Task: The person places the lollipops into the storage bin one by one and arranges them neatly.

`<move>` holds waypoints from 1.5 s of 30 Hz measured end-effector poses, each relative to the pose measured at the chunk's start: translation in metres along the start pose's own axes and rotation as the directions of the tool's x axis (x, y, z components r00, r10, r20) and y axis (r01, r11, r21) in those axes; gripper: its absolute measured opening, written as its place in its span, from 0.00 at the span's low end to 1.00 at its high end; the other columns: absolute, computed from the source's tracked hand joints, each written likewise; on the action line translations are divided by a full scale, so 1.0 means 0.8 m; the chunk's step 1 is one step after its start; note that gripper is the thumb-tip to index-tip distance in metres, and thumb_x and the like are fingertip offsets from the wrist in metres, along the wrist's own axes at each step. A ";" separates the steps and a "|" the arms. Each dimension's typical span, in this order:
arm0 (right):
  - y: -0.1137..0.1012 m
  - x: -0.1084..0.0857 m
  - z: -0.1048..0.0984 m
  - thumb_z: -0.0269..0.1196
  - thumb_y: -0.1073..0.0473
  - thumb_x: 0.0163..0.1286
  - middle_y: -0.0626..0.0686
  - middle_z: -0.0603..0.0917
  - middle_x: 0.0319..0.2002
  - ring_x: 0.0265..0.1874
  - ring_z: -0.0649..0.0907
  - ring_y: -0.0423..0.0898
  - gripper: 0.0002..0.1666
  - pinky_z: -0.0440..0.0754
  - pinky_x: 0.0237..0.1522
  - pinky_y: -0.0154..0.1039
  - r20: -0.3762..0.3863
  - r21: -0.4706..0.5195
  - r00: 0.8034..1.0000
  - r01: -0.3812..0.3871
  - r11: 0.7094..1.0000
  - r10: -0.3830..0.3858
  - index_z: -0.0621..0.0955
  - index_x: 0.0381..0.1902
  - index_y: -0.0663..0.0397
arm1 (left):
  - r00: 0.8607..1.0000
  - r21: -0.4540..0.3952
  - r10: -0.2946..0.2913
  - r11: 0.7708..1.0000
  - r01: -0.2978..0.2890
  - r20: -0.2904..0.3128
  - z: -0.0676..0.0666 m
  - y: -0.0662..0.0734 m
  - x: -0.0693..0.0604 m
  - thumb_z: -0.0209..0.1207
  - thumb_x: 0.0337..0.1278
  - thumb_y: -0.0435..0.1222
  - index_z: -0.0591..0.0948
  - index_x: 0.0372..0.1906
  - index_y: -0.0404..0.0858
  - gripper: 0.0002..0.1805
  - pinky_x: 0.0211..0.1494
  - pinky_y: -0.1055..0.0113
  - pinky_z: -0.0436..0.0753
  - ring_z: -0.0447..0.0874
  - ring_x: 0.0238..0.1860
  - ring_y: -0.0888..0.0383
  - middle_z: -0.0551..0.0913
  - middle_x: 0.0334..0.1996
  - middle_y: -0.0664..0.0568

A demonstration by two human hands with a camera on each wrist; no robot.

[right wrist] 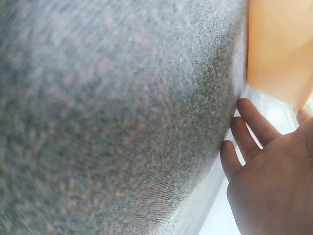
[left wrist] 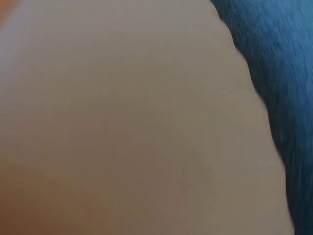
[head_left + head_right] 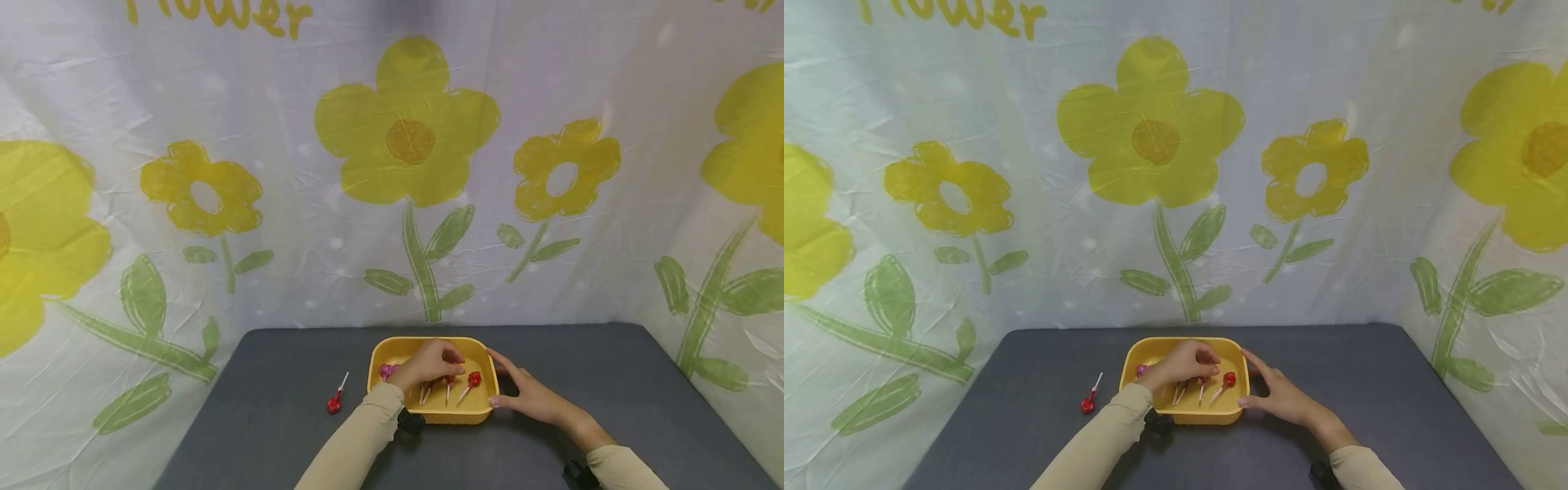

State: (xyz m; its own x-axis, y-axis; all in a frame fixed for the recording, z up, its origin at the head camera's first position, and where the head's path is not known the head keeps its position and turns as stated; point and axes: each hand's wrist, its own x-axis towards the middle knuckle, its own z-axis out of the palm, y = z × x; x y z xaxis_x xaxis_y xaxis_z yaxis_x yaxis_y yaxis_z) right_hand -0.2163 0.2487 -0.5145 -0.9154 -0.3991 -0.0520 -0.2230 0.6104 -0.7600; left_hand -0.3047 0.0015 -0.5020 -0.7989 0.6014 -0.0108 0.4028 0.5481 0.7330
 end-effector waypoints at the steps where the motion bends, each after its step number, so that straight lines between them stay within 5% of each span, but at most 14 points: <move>1: 0.000 0.000 0.000 0.66 0.45 0.67 0.62 0.70 0.70 0.72 0.63 0.68 0.54 0.63 0.63 0.75 0.000 -0.002 1.000 -0.005 1.000 0.005 0.46 0.80 0.34 | 1.000 0.000 0.004 1.000 -0.004 -0.005 -0.002 -0.001 -0.001 0.68 0.58 0.41 0.88 0.41 0.42 0.09 0.40 0.76 0.81 0.80 0.32 0.70 0.89 0.37 0.54; 7: 0.002 0.000 0.002 0.66 0.44 0.67 0.63 0.70 0.69 0.72 0.63 0.67 0.54 0.64 0.62 0.75 -0.004 -0.007 1.000 0.000 1.000 0.000 0.46 0.80 0.35 | 0.998 -0.010 0.054 0.998 -0.054 -0.035 -0.023 -0.001 -0.014 0.65 0.61 0.44 0.87 0.45 0.43 0.12 0.45 0.74 0.81 0.81 0.36 0.69 0.89 0.40 0.56; 14: 0.001 0.000 0.003 0.67 0.45 0.66 0.64 0.70 0.69 0.71 0.65 0.68 0.55 0.64 0.62 0.76 -0.027 -0.029 0.999 0.021 0.999 -0.022 0.47 0.80 0.37 | 0.991 -0.074 0.089 0.993 -0.096 -0.095 -0.070 0.012 -0.044 0.62 0.65 0.42 0.85 0.51 0.38 0.15 0.53 0.64 0.83 0.86 0.46 0.57 0.89 0.45 0.50; 22: 0.000 0.000 0.004 0.68 0.45 0.65 0.64 0.71 0.68 0.70 0.66 0.68 0.56 0.65 0.61 0.76 -0.030 -0.047 0.999 0.015 0.999 -0.017 0.48 0.80 0.35 | 0.982 -0.121 0.041 0.991 -0.064 -0.185 -0.128 -0.006 -0.105 0.62 0.65 0.44 0.84 0.53 0.39 0.17 0.56 0.58 0.84 0.86 0.50 0.52 0.87 0.50 0.46; 27: -0.001 0.000 0.003 0.68 0.45 0.65 0.63 0.71 0.68 0.70 0.66 0.67 0.56 0.64 0.61 0.76 -0.028 -0.051 1.000 0.011 0.999 -0.012 0.48 0.80 0.36 | 0.974 -0.128 0.012 0.991 -0.042 -0.228 -0.152 -0.033 -0.148 0.62 0.65 0.44 0.84 0.53 0.39 0.17 0.55 0.60 0.85 0.86 0.52 0.52 0.86 0.52 0.43; 37: -0.001 0.000 0.000 0.68 0.44 0.65 0.63 0.72 0.68 0.70 0.66 0.68 0.56 0.65 0.61 0.76 -0.033 -0.056 0.999 0.007 0.998 -0.008 0.48 0.80 0.36 | 0.952 -0.135 -0.045 0.991 0.004 -0.302 -0.164 -0.090 -0.205 0.64 0.62 0.43 0.84 0.51 0.37 0.17 0.52 0.72 0.84 0.87 0.49 0.59 0.87 0.50 0.41; 45: -0.001 0.001 0.002 0.68 0.43 0.65 0.62 0.72 0.68 0.71 0.64 0.69 0.56 0.64 0.61 0.76 -0.032 -0.064 0.999 -0.004 0.998 0.001 0.48 0.80 0.34 | 0.946 -0.159 -0.069 0.987 0.019 -0.318 -0.156 -0.091 -0.218 0.65 0.62 0.43 0.85 0.50 0.39 0.16 0.53 0.73 0.83 0.86 0.48 0.64 0.87 0.50 0.41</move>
State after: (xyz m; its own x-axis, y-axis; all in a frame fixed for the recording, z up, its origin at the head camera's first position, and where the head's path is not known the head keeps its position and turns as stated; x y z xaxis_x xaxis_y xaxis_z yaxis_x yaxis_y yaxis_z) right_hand -0.2162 0.2465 -0.5150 -0.9261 -0.3760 -0.0322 -0.2407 0.6542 -0.7170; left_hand -0.2504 -0.2163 -0.4684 -0.9253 0.3461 0.1549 0.3114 0.4605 0.8313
